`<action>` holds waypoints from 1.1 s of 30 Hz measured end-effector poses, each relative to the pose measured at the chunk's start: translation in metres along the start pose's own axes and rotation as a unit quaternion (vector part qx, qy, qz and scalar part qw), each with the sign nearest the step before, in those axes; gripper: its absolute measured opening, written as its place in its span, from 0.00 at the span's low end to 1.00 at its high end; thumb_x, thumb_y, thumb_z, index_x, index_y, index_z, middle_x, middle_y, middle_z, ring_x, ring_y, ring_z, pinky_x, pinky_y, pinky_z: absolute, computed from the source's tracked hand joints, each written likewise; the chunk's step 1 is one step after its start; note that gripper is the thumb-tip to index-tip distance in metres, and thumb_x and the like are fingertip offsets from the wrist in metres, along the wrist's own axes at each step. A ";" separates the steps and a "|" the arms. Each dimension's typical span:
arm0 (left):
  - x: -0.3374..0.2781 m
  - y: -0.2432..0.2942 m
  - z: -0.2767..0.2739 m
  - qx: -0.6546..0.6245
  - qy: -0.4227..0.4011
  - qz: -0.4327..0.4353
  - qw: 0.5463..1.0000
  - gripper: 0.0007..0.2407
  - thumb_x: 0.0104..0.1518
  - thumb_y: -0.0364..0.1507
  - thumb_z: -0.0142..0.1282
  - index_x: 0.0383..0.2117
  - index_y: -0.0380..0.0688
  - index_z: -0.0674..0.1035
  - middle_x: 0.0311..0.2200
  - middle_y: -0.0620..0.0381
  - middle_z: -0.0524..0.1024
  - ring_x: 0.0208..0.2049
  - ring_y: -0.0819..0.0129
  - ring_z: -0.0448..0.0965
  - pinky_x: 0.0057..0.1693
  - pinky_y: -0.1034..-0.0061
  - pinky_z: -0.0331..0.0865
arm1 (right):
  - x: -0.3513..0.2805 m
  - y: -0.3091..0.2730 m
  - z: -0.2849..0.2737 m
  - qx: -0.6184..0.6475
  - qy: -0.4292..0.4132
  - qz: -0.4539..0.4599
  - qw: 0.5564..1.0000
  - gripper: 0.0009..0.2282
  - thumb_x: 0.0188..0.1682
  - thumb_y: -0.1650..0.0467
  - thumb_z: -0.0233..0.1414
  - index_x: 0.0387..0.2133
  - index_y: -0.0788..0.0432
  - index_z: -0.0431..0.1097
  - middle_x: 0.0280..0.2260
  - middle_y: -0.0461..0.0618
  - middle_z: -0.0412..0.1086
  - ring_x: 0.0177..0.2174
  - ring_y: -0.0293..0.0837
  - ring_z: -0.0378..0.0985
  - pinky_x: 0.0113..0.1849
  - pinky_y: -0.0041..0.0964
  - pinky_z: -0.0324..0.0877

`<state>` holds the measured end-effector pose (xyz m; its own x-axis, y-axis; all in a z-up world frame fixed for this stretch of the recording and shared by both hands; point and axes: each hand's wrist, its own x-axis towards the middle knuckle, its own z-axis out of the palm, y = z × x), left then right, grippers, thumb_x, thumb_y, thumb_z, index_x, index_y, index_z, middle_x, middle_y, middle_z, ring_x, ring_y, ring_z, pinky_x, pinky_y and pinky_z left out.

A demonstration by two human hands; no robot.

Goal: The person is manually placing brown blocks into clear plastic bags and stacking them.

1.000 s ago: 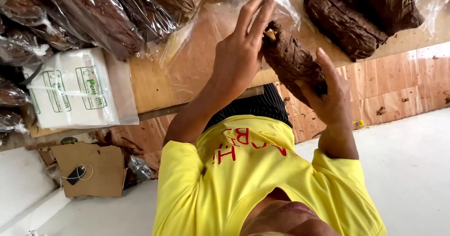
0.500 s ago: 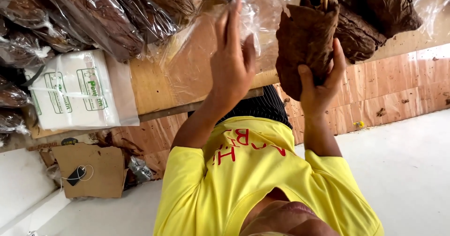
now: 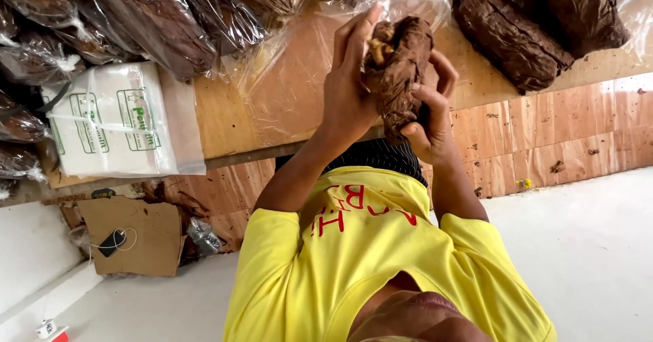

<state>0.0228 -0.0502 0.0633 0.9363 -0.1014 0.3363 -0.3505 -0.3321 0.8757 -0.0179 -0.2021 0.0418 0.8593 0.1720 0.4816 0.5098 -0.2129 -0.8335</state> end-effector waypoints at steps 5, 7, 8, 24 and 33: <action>-0.002 0.008 -0.003 0.092 -0.023 0.005 0.995 0.34 0.48 0.19 0.63 0.61 0.53 0.58 0.61 0.63 0.60 0.49 0.63 0.79 0.41 0.78 0.78 | -0.015 -0.007 -0.005 0.256 -0.006 0.087 0.963 0.20 0.49 0.71 0.51 0.52 0.55 0.51 0.52 0.54 0.55 0.53 0.49 0.59 0.55 0.45 0.60; 0.003 0.005 -0.004 0.123 -0.013 0.036 0.992 0.32 0.47 0.19 0.63 0.60 0.47 0.62 0.60 0.62 0.62 0.51 0.62 0.80 0.49 0.76 0.78 | -0.018 -0.009 -0.013 0.266 0.004 0.100 0.959 0.19 0.48 0.74 0.50 0.52 0.56 0.52 0.52 0.53 0.57 0.51 0.48 0.62 0.55 0.43 0.62; 0.008 0.001 -0.004 0.140 0.034 0.070 0.987 0.25 0.54 0.20 0.60 0.57 0.50 0.66 0.55 0.60 0.67 0.39 0.71 0.77 0.40 0.82 0.74 | -0.021 -0.010 -0.018 0.230 0.051 0.096 0.967 0.19 0.47 0.73 0.52 0.50 0.55 0.54 0.47 0.51 0.59 0.43 0.44 0.63 0.46 0.36 0.64; 0.033 0.016 -0.031 0.495 -0.166 0.225 0.822 0.32 0.63 0.13 0.58 0.68 0.54 0.55 0.67 0.58 0.48 0.23 0.86 0.57 0.25 0.94 0.59 | -0.001 -0.016 -0.048 -0.451 -0.105 -0.068 0.884 0.13 0.48 0.68 0.61 0.47 0.53 0.73 0.50 0.62 0.69 0.35 0.49 0.76 0.32 0.36 0.73; 0.024 0.031 -0.030 0.496 -0.152 0.314 0.795 0.32 0.62 0.16 0.56 0.70 0.57 0.56 0.68 0.64 0.40 0.25 0.81 0.66 0.34 0.90 0.75 | 0.016 -0.039 -0.048 -0.249 -0.063 0.021 0.966 0.20 0.42 0.78 0.64 0.49 0.65 0.70 0.47 0.66 0.66 0.38 0.56 0.73 0.36 0.43 0.72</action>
<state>0.0343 -0.0351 0.1085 0.5994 -0.7109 0.3679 -0.7016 -0.6879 -0.1860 -0.0220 -0.2371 0.0951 0.8841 0.2619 0.3870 0.4576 -0.6531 -0.6034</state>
